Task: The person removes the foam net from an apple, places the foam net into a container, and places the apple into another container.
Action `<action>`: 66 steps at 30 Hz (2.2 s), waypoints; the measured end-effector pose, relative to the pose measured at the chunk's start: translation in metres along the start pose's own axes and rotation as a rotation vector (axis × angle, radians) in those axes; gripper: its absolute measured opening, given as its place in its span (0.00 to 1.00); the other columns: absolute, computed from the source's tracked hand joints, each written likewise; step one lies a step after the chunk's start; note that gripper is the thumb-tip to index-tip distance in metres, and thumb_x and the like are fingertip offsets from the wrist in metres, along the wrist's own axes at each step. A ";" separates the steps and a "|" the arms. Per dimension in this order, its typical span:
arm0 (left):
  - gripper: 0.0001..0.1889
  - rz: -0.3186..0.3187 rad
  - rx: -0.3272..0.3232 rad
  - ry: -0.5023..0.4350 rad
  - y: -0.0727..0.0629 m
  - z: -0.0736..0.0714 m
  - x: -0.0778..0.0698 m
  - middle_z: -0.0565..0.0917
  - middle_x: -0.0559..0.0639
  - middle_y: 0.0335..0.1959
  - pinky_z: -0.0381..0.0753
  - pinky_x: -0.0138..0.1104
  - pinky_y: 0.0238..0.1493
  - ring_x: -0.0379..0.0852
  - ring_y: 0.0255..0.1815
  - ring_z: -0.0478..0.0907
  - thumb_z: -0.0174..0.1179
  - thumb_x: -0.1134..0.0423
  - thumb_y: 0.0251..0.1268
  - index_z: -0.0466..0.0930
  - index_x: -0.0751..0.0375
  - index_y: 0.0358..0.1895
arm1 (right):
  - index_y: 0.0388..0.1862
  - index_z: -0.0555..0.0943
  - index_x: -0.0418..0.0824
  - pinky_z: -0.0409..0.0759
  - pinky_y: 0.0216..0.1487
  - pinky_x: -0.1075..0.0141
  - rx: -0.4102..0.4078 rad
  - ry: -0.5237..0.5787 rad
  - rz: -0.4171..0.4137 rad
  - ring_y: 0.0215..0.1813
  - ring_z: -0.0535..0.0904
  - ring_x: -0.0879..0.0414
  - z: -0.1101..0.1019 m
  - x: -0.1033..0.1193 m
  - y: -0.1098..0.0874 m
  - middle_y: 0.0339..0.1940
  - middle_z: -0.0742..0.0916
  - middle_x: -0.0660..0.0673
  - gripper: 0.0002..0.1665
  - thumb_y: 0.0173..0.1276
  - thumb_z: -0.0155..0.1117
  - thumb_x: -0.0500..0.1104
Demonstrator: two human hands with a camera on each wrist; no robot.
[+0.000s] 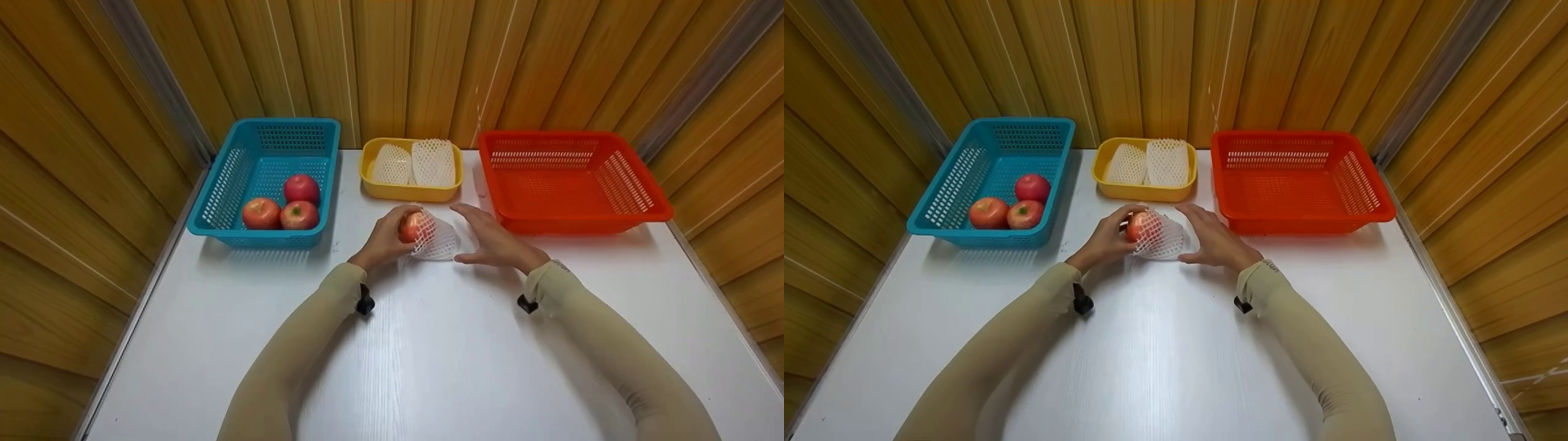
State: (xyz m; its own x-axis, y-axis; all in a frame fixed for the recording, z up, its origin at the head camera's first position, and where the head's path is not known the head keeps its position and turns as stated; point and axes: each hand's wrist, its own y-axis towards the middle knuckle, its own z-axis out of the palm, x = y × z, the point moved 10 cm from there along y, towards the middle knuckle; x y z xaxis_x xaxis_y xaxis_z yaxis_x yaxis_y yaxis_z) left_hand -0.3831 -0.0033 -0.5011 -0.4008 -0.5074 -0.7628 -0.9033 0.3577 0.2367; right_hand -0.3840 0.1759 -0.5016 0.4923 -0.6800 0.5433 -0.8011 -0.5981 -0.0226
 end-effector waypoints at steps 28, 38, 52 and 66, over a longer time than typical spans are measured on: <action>0.38 -0.038 -0.020 -0.040 -0.004 -0.004 0.004 0.75 0.54 0.65 0.76 0.39 0.65 0.48 0.62 0.74 0.73 0.78 0.50 0.69 0.57 0.67 | 0.84 0.54 0.49 0.58 0.78 0.42 0.046 0.020 -0.005 0.78 0.64 0.41 0.014 0.008 0.027 0.77 0.71 0.42 0.59 0.62 0.79 0.50; 0.39 -0.007 -0.027 -0.052 -0.006 -0.004 0.003 0.75 0.56 0.65 0.77 0.39 0.63 0.49 0.62 0.73 0.73 0.79 0.49 0.69 0.59 0.67 | 0.72 0.73 0.43 0.67 0.73 0.44 0.009 -0.045 -0.003 0.69 0.74 0.42 0.016 0.012 0.034 0.66 0.81 0.40 0.33 0.72 0.70 0.48; 0.39 0.000 -0.033 -0.043 -0.009 -0.009 0.004 0.75 0.55 0.64 0.78 0.38 0.62 0.48 0.61 0.74 0.75 0.76 0.50 0.68 0.58 0.67 | 0.54 0.87 0.38 0.80 0.53 0.51 -0.142 -0.137 -0.117 0.47 0.80 0.45 0.001 0.027 0.039 0.45 0.90 0.42 0.14 0.72 0.69 0.40; 0.41 -0.086 -0.062 -0.036 -0.021 -0.022 0.014 0.70 0.53 0.65 0.76 0.41 0.67 0.49 0.65 0.72 0.80 0.56 0.54 0.69 0.56 0.71 | 0.59 0.85 0.43 0.81 0.55 0.51 -0.164 -0.163 -0.159 0.48 0.83 0.45 -0.014 0.034 0.038 0.48 0.89 0.43 0.17 0.72 0.68 0.36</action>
State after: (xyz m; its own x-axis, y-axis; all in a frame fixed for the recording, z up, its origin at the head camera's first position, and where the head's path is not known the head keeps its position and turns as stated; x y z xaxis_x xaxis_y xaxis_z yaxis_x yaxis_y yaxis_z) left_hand -0.3735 -0.0351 -0.5037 -0.3162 -0.5051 -0.8030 -0.9425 0.2638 0.2052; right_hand -0.4025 0.1363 -0.4719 0.6537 -0.6507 0.3864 -0.7475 -0.6350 0.1952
